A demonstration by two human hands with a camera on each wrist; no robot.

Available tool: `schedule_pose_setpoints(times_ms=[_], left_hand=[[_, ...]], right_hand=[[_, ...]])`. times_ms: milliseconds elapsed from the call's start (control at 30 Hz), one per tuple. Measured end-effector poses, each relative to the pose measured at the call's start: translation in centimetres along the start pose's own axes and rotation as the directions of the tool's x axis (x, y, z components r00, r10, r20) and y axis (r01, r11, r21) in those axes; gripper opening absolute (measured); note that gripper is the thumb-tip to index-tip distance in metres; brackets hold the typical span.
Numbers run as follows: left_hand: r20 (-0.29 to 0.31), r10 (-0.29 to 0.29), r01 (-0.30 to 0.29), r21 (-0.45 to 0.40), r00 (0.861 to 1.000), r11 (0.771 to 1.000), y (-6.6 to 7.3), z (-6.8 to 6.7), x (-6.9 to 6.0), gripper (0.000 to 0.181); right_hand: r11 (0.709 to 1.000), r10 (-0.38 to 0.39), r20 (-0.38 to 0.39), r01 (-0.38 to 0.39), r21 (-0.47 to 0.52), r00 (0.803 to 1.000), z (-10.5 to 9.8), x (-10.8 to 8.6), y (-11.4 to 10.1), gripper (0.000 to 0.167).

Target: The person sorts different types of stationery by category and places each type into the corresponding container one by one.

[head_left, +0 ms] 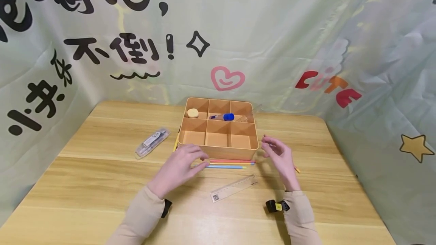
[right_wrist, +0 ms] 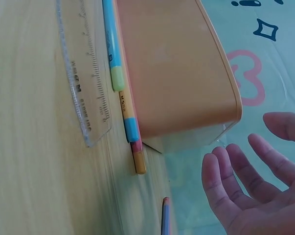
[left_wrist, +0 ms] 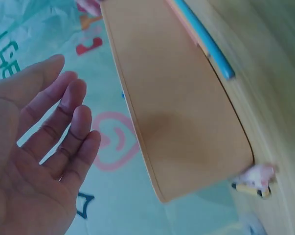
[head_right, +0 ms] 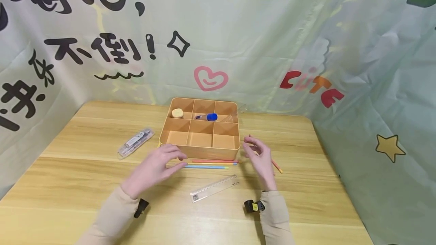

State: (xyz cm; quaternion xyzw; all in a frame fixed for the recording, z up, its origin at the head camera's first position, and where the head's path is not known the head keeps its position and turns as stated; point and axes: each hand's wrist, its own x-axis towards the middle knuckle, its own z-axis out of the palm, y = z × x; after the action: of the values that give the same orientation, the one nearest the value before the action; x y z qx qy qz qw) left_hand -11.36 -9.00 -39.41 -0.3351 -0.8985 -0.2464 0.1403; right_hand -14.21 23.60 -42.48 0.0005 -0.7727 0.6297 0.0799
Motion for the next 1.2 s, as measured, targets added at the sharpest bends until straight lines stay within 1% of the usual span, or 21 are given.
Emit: schedule_pose_setpoints(times_ms=[100, 233, 367, 533, 733, 867, 967, 1100, 1200], left_hand=[[0.049, 0.035, -0.035, -0.002, 0.998, 0.999, 0.7, 0.6, 0.0, 0.019], [0.12, 0.067, -0.066, -0.012, 0.991, 0.998, 1.6, 1.3, -0.1, 0.022], [0.205, 0.082, -0.081, -0.014, 0.975, 0.997, 2.3, 2.0, -0.1, 0.022], [0.254, 0.119, -0.124, 0.005, 0.96, 0.992, 3.0, 2.9, -0.2, 0.024], [0.32, 0.139, -0.155, 0.026, 0.937, 0.988, 3.7, 4.1, -0.4, 0.028], [0.356, 0.143, -0.163, 0.026, 0.923, 0.986, 4.1, 4.8, -0.5, 0.03], [0.379, 0.129, -0.151, 0.027, 0.916, 0.988, 4.4, 5.2, -0.5, 0.028], [0.394, 0.1, -0.126, 0.041, 0.914, 0.991, 4.6, 5.4, -0.6, 0.028], [0.393, 0.082, -0.114, 0.059, 0.916, 0.992, 4.6, 5.6, -0.7, 0.029]], right_hand=[[1.0, -0.024, 0.005, 0.024, -0.015, 1.0, 0.1, -0.2, 0.1, 0.034], [0.999, -0.024, 0.003, 0.024, -0.038, 1.0, 0.3, -0.2, 0.2, 0.033], [0.999, -0.006, 0.01, 0.006, -0.044, 1.0, 0.3, -0.2, 0.2, 0.035], [0.999, 0.0, 0.018, 0.001, -0.044, 1.0, 0.4, -0.2, 0.2, 0.034], [0.999, -0.002, 0.023, 0.003, -0.04, 1.0, 0.4, -0.1, 0.3, 0.033], [0.999, -0.009, 0.025, 0.01, -0.048, 1.0, 0.3, -0.1, 0.4, 0.033], [0.999, -0.008, 0.028, 0.01, -0.051, 1.0, 0.3, -0.1, 0.4, 0.033], [0.999, 0.004, 0.035, -0.002, -0.045, 0.999, 0.2, -0.2, 0.5, 0.034], [0.999, 0.007, 0.041, -0.005, -0.041, 0.999, 0.2, -0.2, 0.4, 0.034]])
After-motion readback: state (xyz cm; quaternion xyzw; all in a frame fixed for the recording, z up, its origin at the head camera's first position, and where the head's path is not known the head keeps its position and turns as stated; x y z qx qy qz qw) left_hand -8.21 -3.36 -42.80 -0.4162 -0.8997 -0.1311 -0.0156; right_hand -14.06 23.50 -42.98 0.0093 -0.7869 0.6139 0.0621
